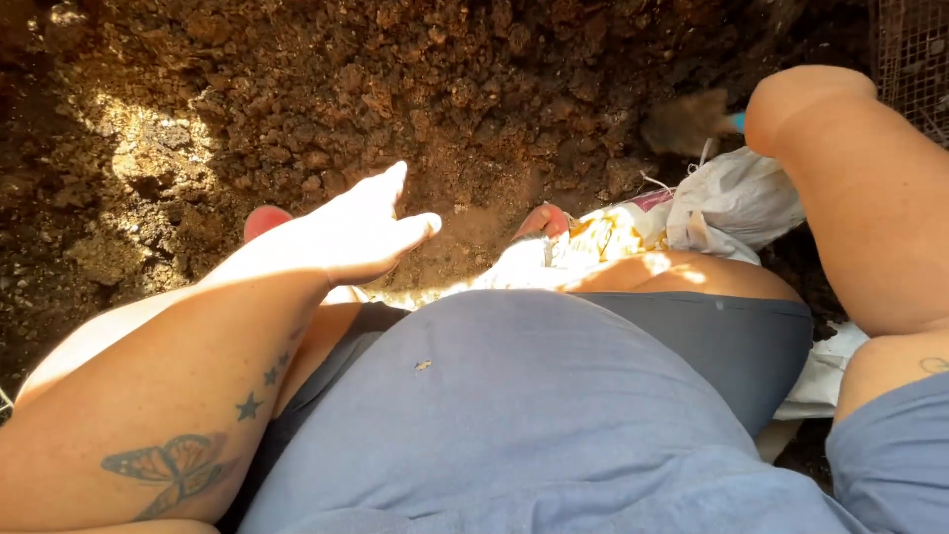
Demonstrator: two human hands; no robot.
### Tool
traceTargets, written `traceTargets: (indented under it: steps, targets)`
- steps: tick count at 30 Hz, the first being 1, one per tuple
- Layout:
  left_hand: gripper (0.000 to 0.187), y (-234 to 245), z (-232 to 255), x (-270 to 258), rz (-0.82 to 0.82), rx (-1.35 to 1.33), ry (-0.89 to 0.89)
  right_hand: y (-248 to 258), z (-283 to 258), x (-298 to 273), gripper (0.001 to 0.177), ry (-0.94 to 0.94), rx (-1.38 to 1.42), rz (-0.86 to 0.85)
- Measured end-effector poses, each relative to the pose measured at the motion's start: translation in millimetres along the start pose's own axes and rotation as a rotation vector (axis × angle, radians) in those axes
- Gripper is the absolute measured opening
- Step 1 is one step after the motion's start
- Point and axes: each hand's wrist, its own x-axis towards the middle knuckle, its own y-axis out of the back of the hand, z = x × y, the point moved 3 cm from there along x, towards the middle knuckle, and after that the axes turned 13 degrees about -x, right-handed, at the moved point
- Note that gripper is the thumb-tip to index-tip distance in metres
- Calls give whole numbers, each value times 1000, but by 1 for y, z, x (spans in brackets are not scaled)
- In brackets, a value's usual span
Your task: The person scoops soil from a pile using a small hand shovel and transfers it into a white sack. The person repeats this action multiple times, filling the sack with soil.
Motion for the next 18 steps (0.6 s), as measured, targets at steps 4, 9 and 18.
traceTargets:
  steps: [4, 9, 18]
  targets:
    - [84, -2, -11, 2, 94, -38, -185, -46, -22, 49, 30, 43, 11, 8]
    - [91, -1, -18, 8, 63, -64, -176, -96, -66, 92, 31, 160, 44, 51]
    - [84, -1, -15, 7, 66, -82, -180, -161, -110, 150, 45, 250, 320, 176]
